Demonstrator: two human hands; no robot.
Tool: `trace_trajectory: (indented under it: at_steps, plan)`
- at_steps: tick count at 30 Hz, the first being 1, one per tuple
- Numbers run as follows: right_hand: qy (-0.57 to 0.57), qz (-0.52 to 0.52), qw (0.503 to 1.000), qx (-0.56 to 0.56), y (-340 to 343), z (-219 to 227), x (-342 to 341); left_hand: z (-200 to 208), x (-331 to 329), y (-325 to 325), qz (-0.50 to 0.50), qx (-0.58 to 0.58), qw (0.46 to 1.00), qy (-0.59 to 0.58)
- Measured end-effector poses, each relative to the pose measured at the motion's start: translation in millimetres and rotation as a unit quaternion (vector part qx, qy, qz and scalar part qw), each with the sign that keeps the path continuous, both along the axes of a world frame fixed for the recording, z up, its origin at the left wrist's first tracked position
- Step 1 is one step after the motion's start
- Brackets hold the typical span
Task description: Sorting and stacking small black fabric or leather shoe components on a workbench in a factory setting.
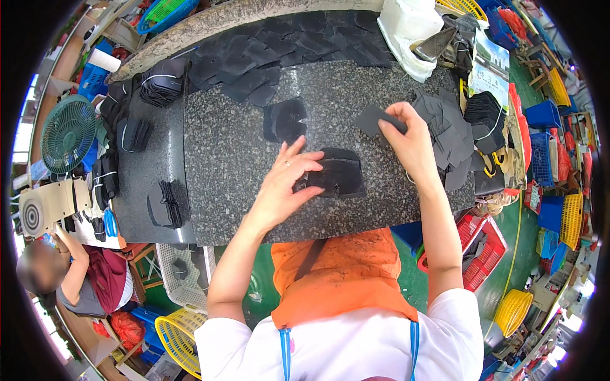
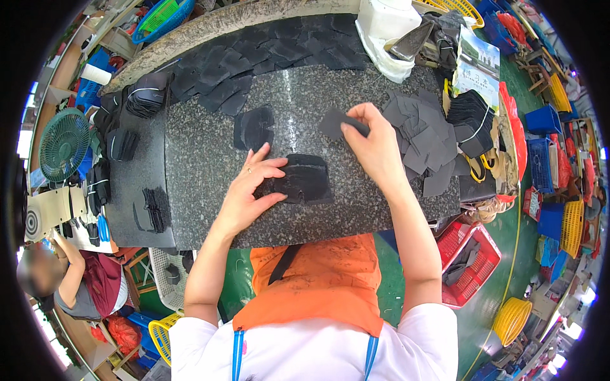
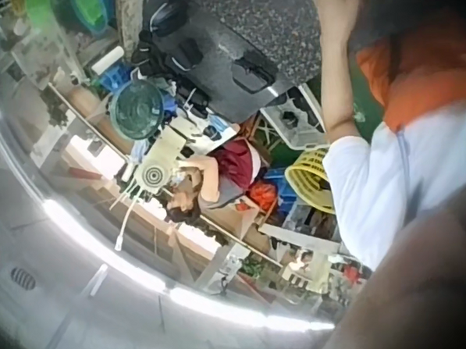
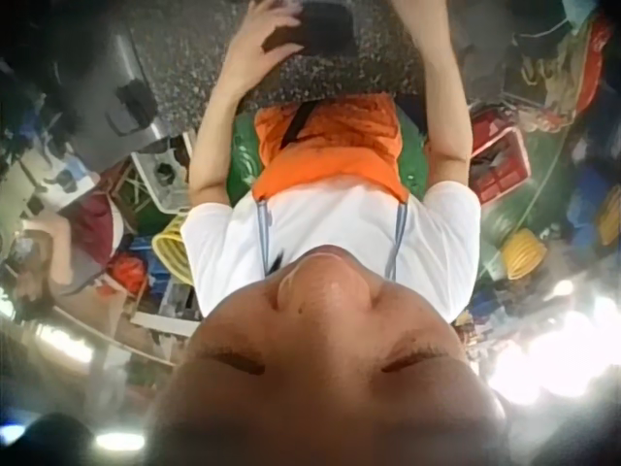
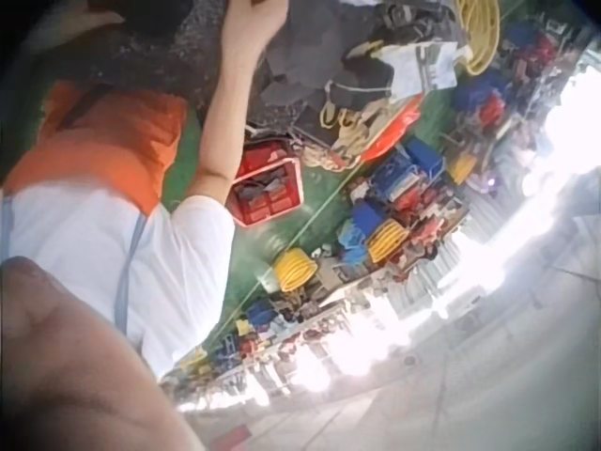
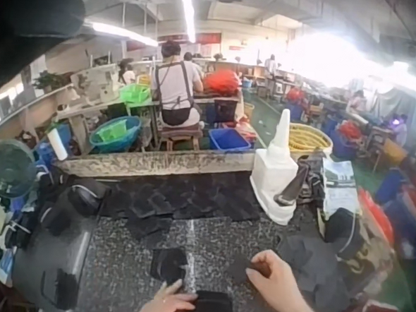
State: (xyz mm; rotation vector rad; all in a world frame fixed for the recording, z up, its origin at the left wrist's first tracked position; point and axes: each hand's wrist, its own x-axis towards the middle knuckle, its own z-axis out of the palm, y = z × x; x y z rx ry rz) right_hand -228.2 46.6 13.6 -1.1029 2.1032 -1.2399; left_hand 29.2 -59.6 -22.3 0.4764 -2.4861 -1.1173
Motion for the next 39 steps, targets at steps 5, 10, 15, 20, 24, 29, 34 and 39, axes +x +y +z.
trace_trajectory:
  at_steps: [5, 10, 15, 20, 24, 29, 34, 39]
  plan:
    - [-0.105, 0.067, 0.992, 0.023, 25.5, 14.5, 41.7, 15.8, -2.7, 13.1, 0.046, 0.078, 0.995, 0.05]
    - [-0.207, 0.099, 0.973, 0.031, 31.0, -4.8, 67.3, 23.7, -26.6, 29.6, 0.158, 0.239, 0.958, -0.002]
    - [-0.009, 0.094, 0.993, 0.072, 31.0, -17.4, 70.5, 13.4, -26.4, 25.3, 0.185, 0.199, 0.959, -0.077]
    - [0.012, 0.108, 0.991, 0.082, 27.5, -15.3, 68.5, 15.1, -25.6, 26.6, 0.171, 0.148, 0.97, -0.087]
    - [0.08, 0.125, 0.987, 0.056, 28.2, -21.1, 68.8, 15.7, -27.3, 28.8, 0.149, 0.059, 0.984, -0.081]
    - [0.308, 0.131, 0.942, 0.028, 38.1, -29.0, 60.3, 33.2, -35.0, 11.3, 0.096, -0.261, 0.944, -0.176]
    - [0.334, -0.008, 0.942, -0.021, 55.1, -17.8, 16.8, 9.7, -27.7, -37.6, 0.221, -0.249, 0.932, -0.139]
    - [0.383, -0.175, 0.904, 0.076, 96.1, -18.3, -66.7, 25.2, -15.5, -33.7, 0.249, -0.121, 0.954, -0.112]
